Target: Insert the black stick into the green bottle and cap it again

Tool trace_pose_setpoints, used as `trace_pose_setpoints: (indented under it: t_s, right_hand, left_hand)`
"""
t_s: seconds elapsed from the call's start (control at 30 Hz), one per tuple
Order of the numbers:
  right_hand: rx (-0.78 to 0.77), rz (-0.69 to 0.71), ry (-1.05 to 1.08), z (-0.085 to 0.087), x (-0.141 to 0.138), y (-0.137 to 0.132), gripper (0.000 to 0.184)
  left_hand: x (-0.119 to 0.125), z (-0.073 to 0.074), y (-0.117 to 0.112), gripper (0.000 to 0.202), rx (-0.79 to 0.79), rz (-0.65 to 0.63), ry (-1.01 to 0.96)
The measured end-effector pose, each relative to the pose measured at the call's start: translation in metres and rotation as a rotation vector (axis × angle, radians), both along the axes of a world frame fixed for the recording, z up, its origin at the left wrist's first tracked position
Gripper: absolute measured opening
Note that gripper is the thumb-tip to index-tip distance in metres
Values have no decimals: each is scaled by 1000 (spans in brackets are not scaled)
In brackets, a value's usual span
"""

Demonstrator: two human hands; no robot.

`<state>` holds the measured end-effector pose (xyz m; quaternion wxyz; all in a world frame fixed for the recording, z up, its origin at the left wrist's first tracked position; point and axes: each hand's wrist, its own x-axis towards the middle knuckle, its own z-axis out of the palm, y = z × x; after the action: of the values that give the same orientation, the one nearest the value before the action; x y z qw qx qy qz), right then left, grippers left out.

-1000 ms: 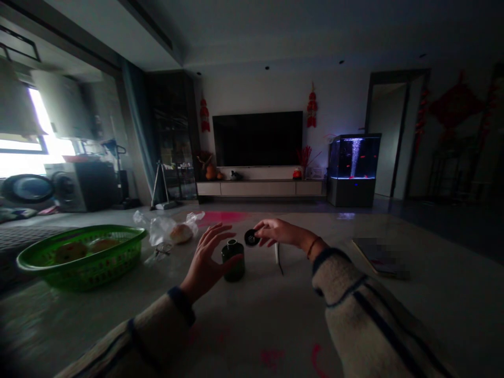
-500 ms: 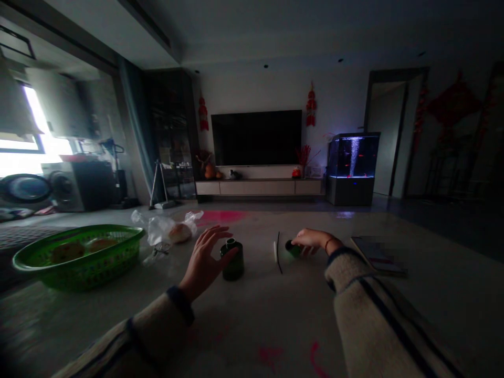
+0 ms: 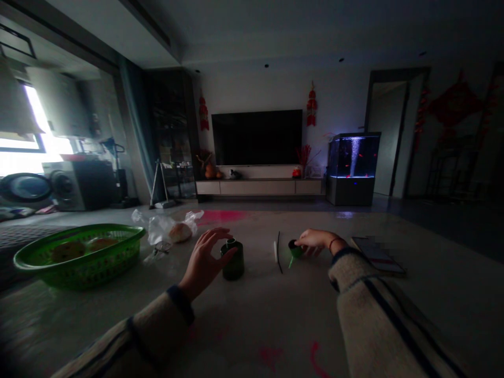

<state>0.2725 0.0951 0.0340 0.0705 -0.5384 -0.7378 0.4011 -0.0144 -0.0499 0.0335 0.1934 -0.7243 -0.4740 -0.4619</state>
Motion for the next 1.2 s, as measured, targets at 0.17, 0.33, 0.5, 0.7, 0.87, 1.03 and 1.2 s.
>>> trace_pose_setpoints:
  t_s: [0.17, 0.33, 0.5, 0.7, 0.87, 1.03, 1.2]
  right_hand:
    - [-3, 2, -62, -2, 1, 3, 27]
    - [139, -28, -154, 5, -5, -2, 23]
    - [543, -94, -314, 16, -24, -9, 20]
    - [692, -4, -406, 14, -67, -34, 24]
    - [789, 72, -531, 3, -86, -55, 24]
    - [890, -8, -563, -2, -90, -59, 26]
    - [856, 6, -555, -10, -96, -59, 27]
  left_hand:
    - [0, 1, -1, 22, -9, -12, 0]
    - [1, 1, -2, 34, -34, 7, -33]
    - [-4, -8, 4, 61, -120, 80, -83]
    - [-15, -25, 19, 72, -290, 90, -203]
    - [-17, -35, 21, 65, -565, -122, -292]
    - [-17, -40, 24, 67, -662, -202, -399]
    - [-16, -45, 30, 65, -703, -232, -462]
